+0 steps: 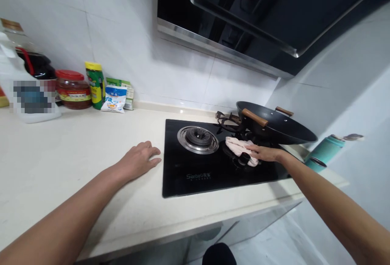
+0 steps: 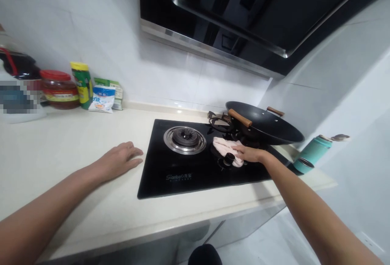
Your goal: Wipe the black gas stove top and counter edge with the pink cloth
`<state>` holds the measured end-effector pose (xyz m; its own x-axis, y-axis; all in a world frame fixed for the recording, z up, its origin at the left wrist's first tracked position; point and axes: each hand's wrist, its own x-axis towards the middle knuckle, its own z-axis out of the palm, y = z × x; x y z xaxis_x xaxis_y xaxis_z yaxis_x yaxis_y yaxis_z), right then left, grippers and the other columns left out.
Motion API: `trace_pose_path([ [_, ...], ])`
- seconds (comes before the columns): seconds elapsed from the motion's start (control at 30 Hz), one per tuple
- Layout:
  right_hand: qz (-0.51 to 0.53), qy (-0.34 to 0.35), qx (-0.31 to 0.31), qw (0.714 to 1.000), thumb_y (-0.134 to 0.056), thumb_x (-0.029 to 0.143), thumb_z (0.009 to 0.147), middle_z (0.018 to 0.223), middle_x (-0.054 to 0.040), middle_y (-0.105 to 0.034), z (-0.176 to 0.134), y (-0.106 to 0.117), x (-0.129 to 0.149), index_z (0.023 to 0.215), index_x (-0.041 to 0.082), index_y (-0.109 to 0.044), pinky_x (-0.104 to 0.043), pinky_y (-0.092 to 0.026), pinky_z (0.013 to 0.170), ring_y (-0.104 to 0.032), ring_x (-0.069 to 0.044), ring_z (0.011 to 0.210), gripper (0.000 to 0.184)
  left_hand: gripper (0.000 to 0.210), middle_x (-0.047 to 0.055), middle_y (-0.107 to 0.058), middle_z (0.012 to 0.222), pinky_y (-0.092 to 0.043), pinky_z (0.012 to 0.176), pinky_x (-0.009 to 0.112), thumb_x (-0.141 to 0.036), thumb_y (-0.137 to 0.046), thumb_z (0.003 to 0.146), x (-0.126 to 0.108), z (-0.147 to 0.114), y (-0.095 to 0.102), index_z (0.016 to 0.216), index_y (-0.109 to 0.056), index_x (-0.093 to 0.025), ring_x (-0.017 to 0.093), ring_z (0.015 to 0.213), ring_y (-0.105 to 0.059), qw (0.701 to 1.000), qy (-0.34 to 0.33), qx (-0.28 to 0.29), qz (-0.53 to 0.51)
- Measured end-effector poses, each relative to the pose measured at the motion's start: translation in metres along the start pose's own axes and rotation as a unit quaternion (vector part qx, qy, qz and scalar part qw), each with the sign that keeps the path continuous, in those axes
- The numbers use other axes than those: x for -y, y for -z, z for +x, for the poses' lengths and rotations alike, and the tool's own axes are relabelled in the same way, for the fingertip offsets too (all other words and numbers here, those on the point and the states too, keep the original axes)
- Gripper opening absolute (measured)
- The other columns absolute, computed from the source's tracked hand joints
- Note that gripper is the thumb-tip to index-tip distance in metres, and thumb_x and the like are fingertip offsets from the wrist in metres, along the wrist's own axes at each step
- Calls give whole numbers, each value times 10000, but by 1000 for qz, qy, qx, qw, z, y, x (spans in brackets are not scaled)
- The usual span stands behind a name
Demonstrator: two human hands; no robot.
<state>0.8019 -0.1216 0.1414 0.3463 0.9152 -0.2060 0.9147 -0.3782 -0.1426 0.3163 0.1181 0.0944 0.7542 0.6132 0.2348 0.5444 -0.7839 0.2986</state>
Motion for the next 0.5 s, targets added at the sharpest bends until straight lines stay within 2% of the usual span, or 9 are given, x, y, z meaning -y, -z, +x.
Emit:
trace_pose_path([
  [0.1,27,5,59,998,-644,562,811,1650,-84,-321,-13,4,-7,1556,214,-436,-467,-205,1250,-245,-313,1539,848,427,105,-656,1056,-462,960,424,-483,-496,858,0,0,0,1093,-753,-236,300,1052,-611,1000,-3,-8,-3],
  [0.23,38,-13,80,996,-704,552,738,1675,-121,-248,-11,6,-4,1592,188,-353,-484,-231,1233,-241,-341,1536,992,436,100,-654,1059,-459,953,409,-503,-489,865,0,1,-2,1102,-747,-244,292,1049,-612,1000,-5,-6,-3],
  [0.3,26,-6,77,997,-736,530,702,1648,-132,-314,-7,5,0,1579,188,-383,-472,-267,1218,-303,-353,1507,1005,446,105,-653,1065,-457,952,416,-497,-480,863,0,2,-2,1107,-745,-234,296,1042,-613,1000,-4,0,9],
  [0.4,10,29,59,998,-784,458,653,1539,-122,-488,2,4,6,1530,206,-468,-463,-331,1180,-435,-365,1411,965,454,109,-655,1048,-458,945,428,-499,-477,854,0,4,-3,1108,-744,-233,305,1026,-614,1000,-4,3,19],
  [0.5,-2,49,31,998,-758,396,699,1466,-80,-571,14,4,12,1468,244,-545,-430,-390,1131,-517,-347,1324,812,449,94,-663,1022,-461,942,419,-528,-488,845,2,5,-3,1099,-744,-260,303,1021,-620,1000,-7,-3,7],
])
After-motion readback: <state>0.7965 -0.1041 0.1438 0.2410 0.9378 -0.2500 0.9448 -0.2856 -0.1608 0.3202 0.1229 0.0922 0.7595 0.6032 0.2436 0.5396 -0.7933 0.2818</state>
